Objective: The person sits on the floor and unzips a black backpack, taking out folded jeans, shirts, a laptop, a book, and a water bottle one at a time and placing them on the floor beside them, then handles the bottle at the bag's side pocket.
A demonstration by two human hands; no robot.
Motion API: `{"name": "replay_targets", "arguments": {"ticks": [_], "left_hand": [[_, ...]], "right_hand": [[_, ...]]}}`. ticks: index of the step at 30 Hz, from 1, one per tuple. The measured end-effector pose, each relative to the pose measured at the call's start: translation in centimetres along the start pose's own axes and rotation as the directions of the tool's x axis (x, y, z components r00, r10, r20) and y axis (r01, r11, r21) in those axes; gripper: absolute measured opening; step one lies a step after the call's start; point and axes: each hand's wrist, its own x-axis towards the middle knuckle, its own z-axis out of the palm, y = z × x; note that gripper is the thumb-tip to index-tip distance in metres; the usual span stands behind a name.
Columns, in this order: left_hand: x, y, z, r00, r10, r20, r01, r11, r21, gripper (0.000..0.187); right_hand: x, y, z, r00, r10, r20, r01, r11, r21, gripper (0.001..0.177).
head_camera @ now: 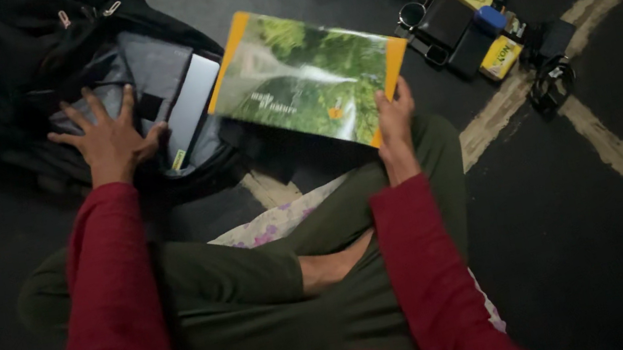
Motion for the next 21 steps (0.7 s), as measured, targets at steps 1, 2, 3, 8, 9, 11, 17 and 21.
{"name": "replay_targets", "arguments": {"ticks": [1,2,3,8,9,11,17,21], "left_hand": [[-0.1,0.1,0.2,1.0,-0.002,0.027,0.002,1.0,0.002,0.102],[-0.2,0.2,0.4,1.0,0.002,0.017,-0.002,1.0,0.003,0.103],[-0.1,0.1,0.5,1.0,0.005,0.002,-0.005,1.0,0.004,0.103],[0.4,-0.3,1.2,0.999,0.022,-0.023,-0.021,1.0,0.016,0.105],[0.3,-0.3,1.3,0.999,0.023,-0.031,-0.023,1.0,0.018,0.106],[0.1,-0.3,1.4,0.998,0.034,-0.045,-0.033,0.999,0.02,0.107],[-1.0,0.7,0.0,0.987,0.064,-0.147,-0.051,0.994,0.094,0.107],[-1.7,2.4,-1.2,0.969,0.166,-0.183,-0.106,0.948,0.299,0.089]], "right_hand": [[0.4,0.5,-0.3,0.998,-0.028,-0.051,0.028,1.0,0.001,0.047],[1.3,1.2,-0.2,0.993,-0.055,-0.102,0.055,0.998,0.001,0.049],[2.4,1.9,0.0,0.985,-0.086,-0.152,0.087,0.996,0.001,0.052],[5.5,4.9,2.6,0.974,0.018,-0.227,-0.01,0.999,0.035,0.056],[5.6,4.8,3.2,0.972,0.031,-0.235,-0.026,0.999,0.022,0.057],[4.9,4.1,3.7,0.965,-0.056,-0.258,0.005,0.981,-0.193,0.067],[-1.0,-0.6,5.6,0.855,-0.464,0.233,0.433,0.39,-0.812,0.069],[-2.9,-0.8,7.6,0.775,-0.389,0.497,0.595,0.19,-0.781,0.059]]}}
